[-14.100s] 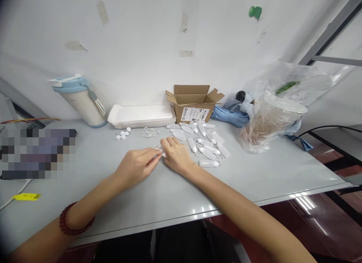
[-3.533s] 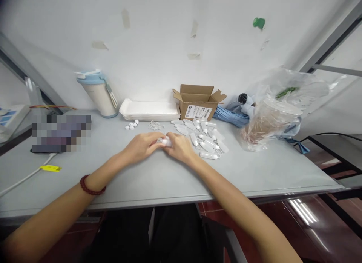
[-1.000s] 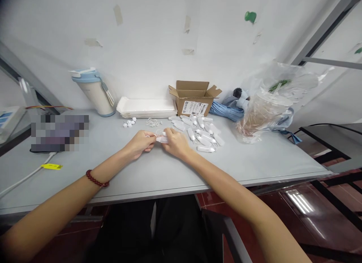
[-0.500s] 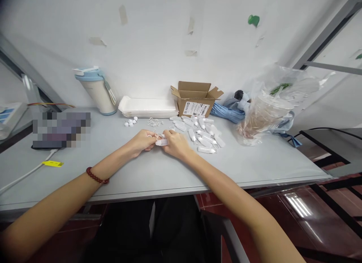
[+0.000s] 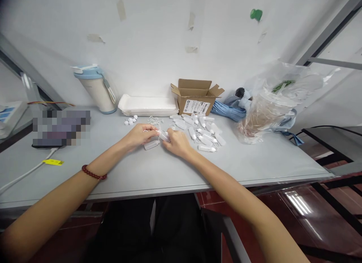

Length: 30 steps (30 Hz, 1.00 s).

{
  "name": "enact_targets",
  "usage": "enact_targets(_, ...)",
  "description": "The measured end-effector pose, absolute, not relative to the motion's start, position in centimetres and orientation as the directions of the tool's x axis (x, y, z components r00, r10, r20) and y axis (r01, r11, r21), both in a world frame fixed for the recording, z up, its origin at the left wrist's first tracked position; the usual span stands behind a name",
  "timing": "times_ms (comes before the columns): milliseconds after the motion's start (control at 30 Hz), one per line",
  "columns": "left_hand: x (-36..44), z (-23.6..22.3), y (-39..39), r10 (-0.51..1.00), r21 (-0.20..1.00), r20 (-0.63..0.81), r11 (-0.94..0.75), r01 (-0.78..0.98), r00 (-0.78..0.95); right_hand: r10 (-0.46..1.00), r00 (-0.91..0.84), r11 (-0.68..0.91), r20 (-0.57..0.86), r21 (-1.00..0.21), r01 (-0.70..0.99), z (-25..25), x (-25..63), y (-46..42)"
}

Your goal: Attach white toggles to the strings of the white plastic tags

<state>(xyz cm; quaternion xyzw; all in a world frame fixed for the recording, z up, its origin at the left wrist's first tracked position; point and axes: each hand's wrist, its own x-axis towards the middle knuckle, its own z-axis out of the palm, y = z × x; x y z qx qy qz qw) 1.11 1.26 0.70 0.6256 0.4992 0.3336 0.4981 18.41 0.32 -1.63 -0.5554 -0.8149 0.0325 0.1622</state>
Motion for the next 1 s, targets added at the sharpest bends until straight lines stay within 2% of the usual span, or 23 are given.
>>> enact_targets(233, 1.4, -0.1, 1.4, 0.951, 0.942, -0.082, -0.023, 0.334, 0.297, 0.903, -0.365, 0.406, 0.225, -0.173, 0.897, -2.2, 18.4, 0.3)
enact_targets(433, 1.6, -0.5, 1.6, 0.973, 0.930, -0.100, 0.017, 0.368, 0.208, 0.897, -0.380, 0.416, 0.227, -0.138, 0.899, -2.3, 18.2, 0.3)
enact_targets(633, 0.7, 0.7, 1.4, 0.939, 0.936, -0.043, -0.082, 0.343, 0.342, 0.906, -0.343, 0.389, 0.247, -0.166, 0.906, -2.0, 18.3, 0.4)
enact_targets(733, 0.9, 0.4, 1.5, 0.962, 0.913, -0.002, -0.111, 0.393, 0.274, 0.896, -0.369, 0.411, 0.248, -0.145, 0.900, -2.2, 18.4, 0.4)
enact_targets(833, 1.0, 0.1, 1.6, 0.969, 0.911, -0.050, -0.055, 0.410, 0.241, 0.890, -0.377, 0.419, 0.256, -0.134, 0.898, -2.2, 18.5, 0.4)
enact_targets(933, 0.8, 0.3, 1.5, 0.931, 0.945, -0.115, -0.005, 0.328, 0.347, 0.894, -0.360, 0.406, 0.266, -0.145, 0.902, -1.9, 18.6, 0.5)
enact_targets(1000, 0.6, 0.7, 1.4, 0.910, 0.952, -0.093, -0.038, 0.305, 0.403, 0.892, -0.368, 0.413, 0.262, -0.142, 0.900, -1.8, 18.7, 0.5)
